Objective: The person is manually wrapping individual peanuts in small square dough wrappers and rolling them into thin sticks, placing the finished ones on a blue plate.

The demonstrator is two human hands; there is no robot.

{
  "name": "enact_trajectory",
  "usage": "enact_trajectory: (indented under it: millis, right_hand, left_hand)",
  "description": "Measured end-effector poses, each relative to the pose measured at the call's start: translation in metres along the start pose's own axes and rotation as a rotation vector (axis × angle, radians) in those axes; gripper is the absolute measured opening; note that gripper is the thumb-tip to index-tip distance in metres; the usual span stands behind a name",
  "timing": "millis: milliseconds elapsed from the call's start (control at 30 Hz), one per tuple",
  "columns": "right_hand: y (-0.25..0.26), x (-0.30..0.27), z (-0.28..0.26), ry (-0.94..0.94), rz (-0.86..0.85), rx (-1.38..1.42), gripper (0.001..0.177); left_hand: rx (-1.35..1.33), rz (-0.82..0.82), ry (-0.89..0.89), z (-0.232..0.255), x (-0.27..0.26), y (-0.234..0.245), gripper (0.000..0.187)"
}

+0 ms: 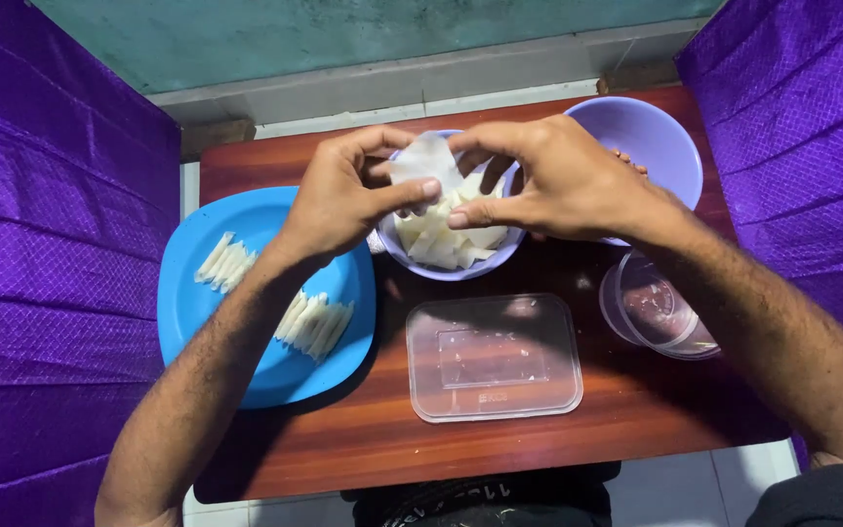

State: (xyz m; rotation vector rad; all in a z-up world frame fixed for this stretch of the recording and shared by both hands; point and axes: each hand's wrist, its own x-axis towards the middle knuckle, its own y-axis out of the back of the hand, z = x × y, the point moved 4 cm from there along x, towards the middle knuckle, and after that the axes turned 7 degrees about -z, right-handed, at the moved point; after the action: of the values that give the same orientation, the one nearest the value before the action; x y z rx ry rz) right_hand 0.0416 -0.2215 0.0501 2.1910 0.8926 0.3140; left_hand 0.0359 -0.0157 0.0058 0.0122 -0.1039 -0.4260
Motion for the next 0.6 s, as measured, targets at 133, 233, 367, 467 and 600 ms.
enact_trajectory:
  millis: [133,233,367,467,600]
  right_hand:
    - [-0.004,-0.001,-0.008,0.005,0.075,0.151,0.057]
    - [-0.006,-0.006,-0.004,-0.048,0.101,0.369,0.058]
    - [-0.008,-0.014,-0.003,-0.100,0.106,0.463,0.017]
    - [-0.012,-0.020,0.011,-0.079,0.115,0.515,0.007]
    - [-0.022,-0.025,0.026,-0.024,0.161,0.606,0.017]
  left_hand:
    - [0.097,-0.061,0.018,0.012,-0.005,-0.009,0.053]
    - [0.181,-0.062,0.029,0.008,-0.009,-0.010,0.067]
    - [0.180,-0.090,0.029,0.013,-0.013,-0.016,0.074]
    - [0.160,-0.095,0.036,0.024,-0.019,-0.022,0.074]
    - [0.147,-0.116,0.014,0.027,-0.025,-0.030,0.075]
